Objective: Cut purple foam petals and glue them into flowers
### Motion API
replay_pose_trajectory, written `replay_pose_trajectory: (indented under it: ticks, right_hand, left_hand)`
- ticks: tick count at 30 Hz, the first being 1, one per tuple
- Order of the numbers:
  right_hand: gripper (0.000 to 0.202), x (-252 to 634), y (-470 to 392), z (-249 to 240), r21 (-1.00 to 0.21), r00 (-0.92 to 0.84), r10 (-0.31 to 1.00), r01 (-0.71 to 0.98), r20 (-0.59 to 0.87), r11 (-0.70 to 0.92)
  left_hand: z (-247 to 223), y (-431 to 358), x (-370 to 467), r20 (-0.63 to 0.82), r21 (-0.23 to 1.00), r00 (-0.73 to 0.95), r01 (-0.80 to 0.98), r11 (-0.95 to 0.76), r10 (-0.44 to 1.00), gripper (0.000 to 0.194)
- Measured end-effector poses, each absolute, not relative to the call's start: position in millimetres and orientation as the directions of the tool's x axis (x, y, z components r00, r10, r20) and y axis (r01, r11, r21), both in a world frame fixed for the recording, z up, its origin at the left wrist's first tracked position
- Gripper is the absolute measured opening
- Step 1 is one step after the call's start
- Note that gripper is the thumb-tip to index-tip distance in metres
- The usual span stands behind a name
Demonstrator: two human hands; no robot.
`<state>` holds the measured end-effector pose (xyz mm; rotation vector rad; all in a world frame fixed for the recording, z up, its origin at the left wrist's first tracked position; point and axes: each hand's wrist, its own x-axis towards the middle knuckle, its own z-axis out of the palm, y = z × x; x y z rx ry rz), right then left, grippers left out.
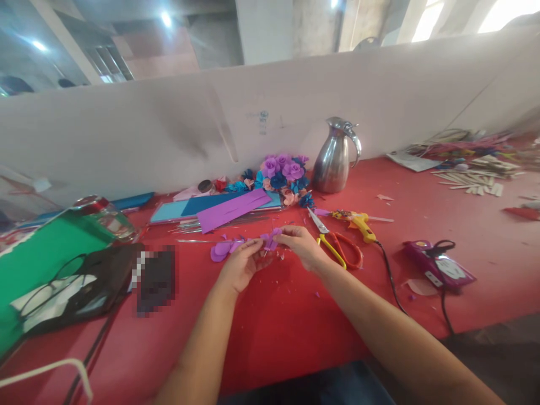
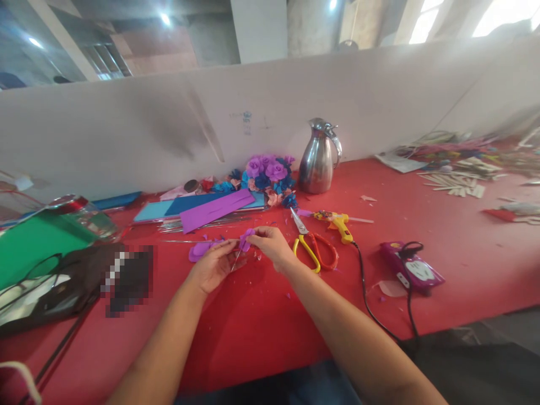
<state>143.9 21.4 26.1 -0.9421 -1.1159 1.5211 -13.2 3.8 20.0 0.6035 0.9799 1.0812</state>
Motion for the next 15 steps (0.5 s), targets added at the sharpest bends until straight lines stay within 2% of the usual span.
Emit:
replay_pose_trajectory:
  ticks: [4,15]
  right_hand:
    - [0.009,144.4,18.8,28.6,-0.960,-0.282,0.958,-0.251,-0.053,-0.127]
    - [0.008,145.8,21.0,26.3,-0.961,-0.308,0.950,-0.242,-0.055,-0.134]
  left_hand:
    - [19.5,3.0,-11.5,-0.391,0.803,0.126,-0.437,0.405,0.912,0.010]
    - [18.8,1.6,-16.9,-0.348,0.886,0.168,-0.264,0.382,0.922,0.024]
